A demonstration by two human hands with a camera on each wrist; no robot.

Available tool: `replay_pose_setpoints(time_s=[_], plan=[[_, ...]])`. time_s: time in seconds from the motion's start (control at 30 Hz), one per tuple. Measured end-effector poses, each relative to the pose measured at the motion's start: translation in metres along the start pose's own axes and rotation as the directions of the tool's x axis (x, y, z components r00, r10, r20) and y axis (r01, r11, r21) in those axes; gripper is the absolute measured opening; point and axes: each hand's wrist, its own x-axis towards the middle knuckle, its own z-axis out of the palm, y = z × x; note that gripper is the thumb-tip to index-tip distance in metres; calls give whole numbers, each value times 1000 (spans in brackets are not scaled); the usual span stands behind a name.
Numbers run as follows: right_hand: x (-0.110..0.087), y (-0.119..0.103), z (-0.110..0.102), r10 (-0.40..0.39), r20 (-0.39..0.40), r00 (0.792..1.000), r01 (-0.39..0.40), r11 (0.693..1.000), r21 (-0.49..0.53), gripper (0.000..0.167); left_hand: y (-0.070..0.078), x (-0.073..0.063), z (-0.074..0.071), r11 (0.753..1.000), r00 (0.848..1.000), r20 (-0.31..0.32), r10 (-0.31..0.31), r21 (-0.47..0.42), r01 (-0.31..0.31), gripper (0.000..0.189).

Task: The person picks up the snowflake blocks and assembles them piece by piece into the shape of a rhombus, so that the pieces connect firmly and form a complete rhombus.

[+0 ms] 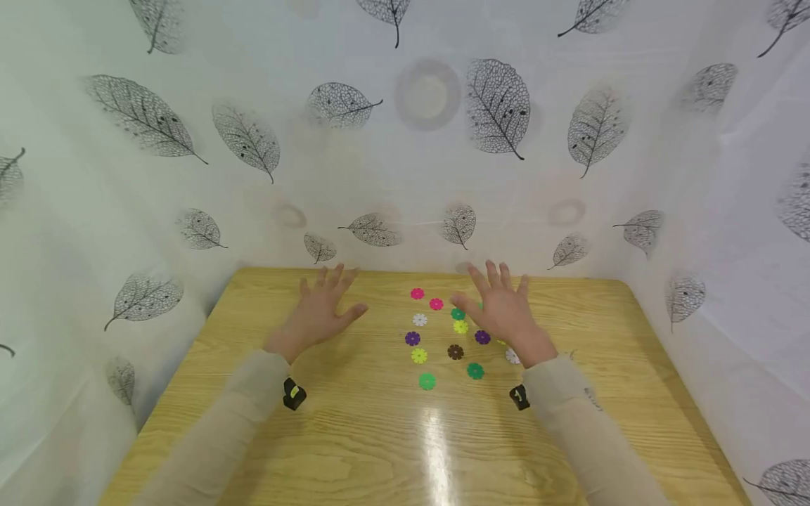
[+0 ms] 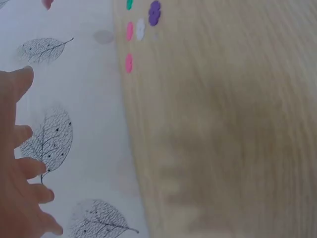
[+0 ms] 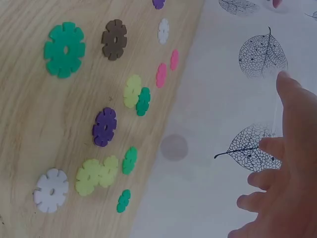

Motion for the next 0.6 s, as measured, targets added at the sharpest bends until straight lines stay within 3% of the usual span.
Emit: replay_pose_setpoints(time_s=[0.2, 0.33, 0.6], plan=[[-4, 4, 14, -35, 20, 999, 33, 996, 85, 83, 14, 4, 21, 977, 998, 19, 55, -205, -50, 82], [-7, 7, 23, -40, 26, 999, 35, 985, 169, 82, 23, 8, 34, 936, 999, 17, 48, -350, -39, 76], [-16, 10, 42, -12, 30, 999, 2, 952, 306, 72, 36, 12, 59, 848, 1000, 8, -18, -529, 19, 63]])
